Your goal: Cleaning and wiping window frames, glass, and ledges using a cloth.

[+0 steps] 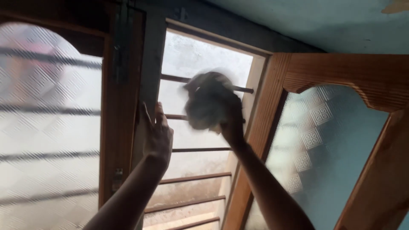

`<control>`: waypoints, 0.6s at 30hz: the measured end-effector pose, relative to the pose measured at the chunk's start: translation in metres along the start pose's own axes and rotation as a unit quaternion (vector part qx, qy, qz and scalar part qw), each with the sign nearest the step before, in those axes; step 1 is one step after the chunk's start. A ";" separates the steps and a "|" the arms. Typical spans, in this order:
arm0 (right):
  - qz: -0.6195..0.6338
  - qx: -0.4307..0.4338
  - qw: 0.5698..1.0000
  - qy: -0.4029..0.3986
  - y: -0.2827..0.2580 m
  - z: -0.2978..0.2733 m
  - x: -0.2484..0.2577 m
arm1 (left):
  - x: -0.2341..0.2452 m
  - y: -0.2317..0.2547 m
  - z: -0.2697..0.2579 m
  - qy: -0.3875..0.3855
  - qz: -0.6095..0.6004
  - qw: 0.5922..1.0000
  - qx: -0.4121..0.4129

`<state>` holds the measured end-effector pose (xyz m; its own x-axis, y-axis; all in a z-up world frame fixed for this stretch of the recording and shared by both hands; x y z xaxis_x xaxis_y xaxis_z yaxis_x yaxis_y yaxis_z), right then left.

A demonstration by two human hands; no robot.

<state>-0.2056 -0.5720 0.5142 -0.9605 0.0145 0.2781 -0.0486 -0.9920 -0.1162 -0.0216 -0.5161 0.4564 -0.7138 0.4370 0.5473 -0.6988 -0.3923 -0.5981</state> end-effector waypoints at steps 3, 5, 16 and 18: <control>-0.283 0.112 0.936 0.176 0.033 0.026 0.042 | -0.015 0.006 0.007 0.036 -0.007 0.999 0.033; -0.283 0.049 0.924 0.252 0.089 0.064 0.060 | -0.013 0.001 0.011 0.027 -0.013 0.999 0.026; -0.236 -0.048 0.956 0.167 0.059 0.144 0.006 | -0.015 0.006 0.016 -0.014 -0.029 0.999 -0.005; -0.234 -0.060 0.962 0.127 0.044 0.145 -0.003 | -0.018 0.007 0.015 0.011 -0.015 1.000 0.007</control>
<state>-0.1652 -0.6337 0.6466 -0.8612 0.5008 0.0867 -0.5083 -0.8482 -0.1492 -0.0141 -0.5386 0.4506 -0.6920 0.4654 0.5519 -0.7201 -0.3907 -0.5735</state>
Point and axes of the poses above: each hand's wrist, its own z-axis towards the middle knuckle, its own x-axis out of the back of the hand, y = z × x, the point moved 3 cm from there along z, towards the middle knuckle, and after that the axes turned 3 degrees about -x, right-handed, at the moved point
